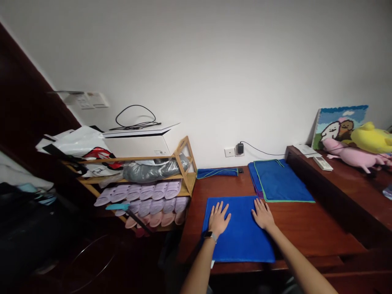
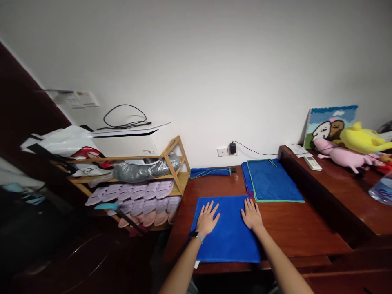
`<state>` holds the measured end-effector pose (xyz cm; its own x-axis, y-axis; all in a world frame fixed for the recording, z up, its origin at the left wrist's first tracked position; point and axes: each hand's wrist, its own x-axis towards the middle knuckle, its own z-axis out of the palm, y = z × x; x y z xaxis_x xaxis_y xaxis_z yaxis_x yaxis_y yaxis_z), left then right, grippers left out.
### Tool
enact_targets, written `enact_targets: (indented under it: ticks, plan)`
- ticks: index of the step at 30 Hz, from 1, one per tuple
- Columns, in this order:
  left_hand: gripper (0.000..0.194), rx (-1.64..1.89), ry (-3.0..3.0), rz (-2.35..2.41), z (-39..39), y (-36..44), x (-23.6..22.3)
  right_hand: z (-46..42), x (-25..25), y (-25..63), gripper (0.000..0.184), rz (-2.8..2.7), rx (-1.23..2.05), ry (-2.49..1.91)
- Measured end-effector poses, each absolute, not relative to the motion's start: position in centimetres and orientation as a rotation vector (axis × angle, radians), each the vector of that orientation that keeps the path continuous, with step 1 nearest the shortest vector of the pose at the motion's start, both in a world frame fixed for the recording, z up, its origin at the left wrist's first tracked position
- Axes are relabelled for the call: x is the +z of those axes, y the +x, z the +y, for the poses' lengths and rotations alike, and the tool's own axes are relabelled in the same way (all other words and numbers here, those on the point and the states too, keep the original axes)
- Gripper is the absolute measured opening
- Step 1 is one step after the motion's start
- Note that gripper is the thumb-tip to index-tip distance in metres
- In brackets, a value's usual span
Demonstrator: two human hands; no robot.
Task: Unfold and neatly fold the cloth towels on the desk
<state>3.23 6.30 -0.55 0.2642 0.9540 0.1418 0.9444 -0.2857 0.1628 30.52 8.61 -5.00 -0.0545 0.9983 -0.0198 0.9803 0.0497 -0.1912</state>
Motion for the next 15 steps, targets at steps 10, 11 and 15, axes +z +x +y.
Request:
enact_targets:
  ticks: [10,11,15]
  plan:
    - [0.054,0.315,2.411,2.025,7.1,0.5,-3.3,10.7,-4.8,29.2,0.076,-2.154,0.269,-2.077]
    - [0.054,0.329,2.417,2.033,7.3,1.0,-3.3,10.7,-4.9,29.2,0.076,-2.154,0.273,-2.074]
    - [0.057,0.408,2.570,1.765,8.7,6.4,-3.0,10.8,-5.1,29.3,0.076,-2.154,0.279,-2.075]
